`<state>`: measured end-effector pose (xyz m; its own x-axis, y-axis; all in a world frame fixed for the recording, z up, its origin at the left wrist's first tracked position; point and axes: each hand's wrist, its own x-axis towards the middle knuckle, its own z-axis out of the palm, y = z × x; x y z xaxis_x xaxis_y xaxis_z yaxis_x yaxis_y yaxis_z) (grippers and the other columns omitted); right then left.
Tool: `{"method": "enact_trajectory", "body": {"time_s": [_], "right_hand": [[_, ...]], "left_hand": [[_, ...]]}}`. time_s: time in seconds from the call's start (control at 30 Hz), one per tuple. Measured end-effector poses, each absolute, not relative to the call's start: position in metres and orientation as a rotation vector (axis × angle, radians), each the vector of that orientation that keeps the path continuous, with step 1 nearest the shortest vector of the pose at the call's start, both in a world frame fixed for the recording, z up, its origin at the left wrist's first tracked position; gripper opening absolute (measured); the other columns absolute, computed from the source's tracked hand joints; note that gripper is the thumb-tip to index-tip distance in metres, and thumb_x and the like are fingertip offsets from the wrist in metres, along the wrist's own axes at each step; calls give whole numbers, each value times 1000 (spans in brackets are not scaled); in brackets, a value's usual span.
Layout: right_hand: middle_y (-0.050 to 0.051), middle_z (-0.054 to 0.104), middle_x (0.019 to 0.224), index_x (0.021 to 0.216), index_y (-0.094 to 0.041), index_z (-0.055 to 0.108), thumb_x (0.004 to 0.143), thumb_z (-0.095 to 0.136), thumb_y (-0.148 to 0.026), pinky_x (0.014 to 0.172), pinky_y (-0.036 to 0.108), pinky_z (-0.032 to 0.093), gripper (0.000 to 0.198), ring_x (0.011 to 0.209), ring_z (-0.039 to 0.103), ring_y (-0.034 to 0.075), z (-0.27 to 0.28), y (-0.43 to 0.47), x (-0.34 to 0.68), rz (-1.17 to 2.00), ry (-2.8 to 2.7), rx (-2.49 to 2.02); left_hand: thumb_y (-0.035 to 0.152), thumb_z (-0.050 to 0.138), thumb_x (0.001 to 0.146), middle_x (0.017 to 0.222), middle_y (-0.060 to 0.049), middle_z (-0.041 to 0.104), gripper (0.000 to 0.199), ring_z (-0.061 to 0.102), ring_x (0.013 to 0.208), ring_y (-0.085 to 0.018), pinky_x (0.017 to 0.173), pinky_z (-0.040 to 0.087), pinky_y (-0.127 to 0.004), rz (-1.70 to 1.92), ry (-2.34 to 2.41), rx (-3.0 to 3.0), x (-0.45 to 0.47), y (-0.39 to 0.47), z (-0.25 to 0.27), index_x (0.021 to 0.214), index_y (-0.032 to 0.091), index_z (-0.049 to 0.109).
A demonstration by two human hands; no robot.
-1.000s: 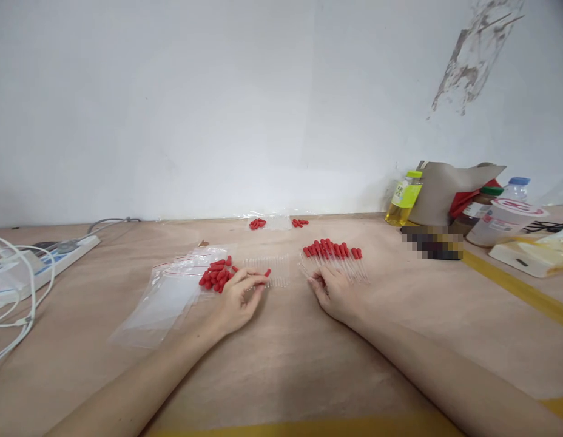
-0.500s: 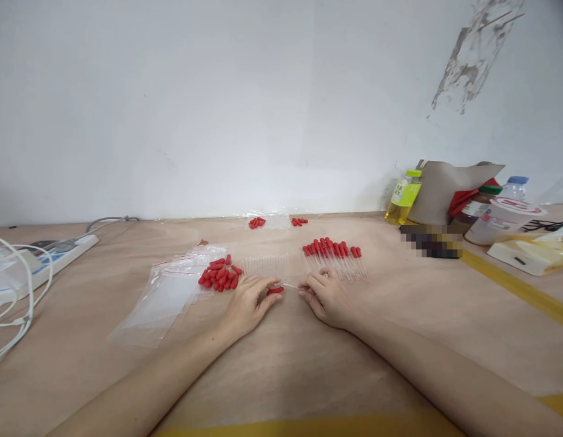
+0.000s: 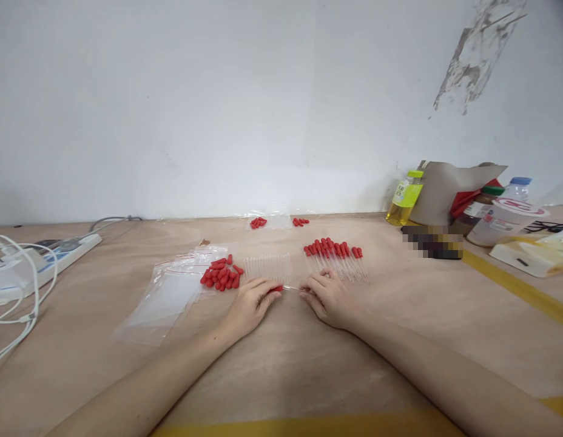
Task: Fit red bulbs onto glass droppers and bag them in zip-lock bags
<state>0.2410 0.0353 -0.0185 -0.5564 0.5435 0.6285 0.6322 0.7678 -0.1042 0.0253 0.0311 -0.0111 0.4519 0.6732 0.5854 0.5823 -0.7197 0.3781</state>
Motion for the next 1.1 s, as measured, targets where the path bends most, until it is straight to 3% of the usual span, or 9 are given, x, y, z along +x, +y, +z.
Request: {"method": "enact_trajectory", "body": {"time_s": [0.47, 0.8, 1.1], "right_hand": [[0, 58, 86, 84, -25, 63, 83, 41, -13, 89, 38, 17, 25, 68, 48, 9, -10, 42, 245, -301, -2362, -891], [0, 61, 76, 82, -21, 60, 81, 40, -11, 83, 34, 18, 22, 73, 49, 12, -11, 38, 241, -313, -2394, -875], [1, 58, 66, 73, -17, 55, 83, 38, -18, 74, 32, 20, 20, 62, 45, 11, -17, 33, 232, -308, -2357, -875]], "left_hand": [[29, 47, 86, 80, -2, 67, 18, 59, 73, -15, 73, 40, -30, 1025, 1034, 2673, 24, 33, -13, 89, 21, 63], [29, 45, 87, 75, -1, 66, 19, 59, 70, -14, 79, 36, -31, 978, 1029, 2756, 23, 34, -16, 86, 21, 62], [31, 48, 85, 77, -1, 67, 17, 59, 70, -14, 91, 27, -38, 961, 1053, 2839, 23, 32, -15, 85, 20, 61]]}}
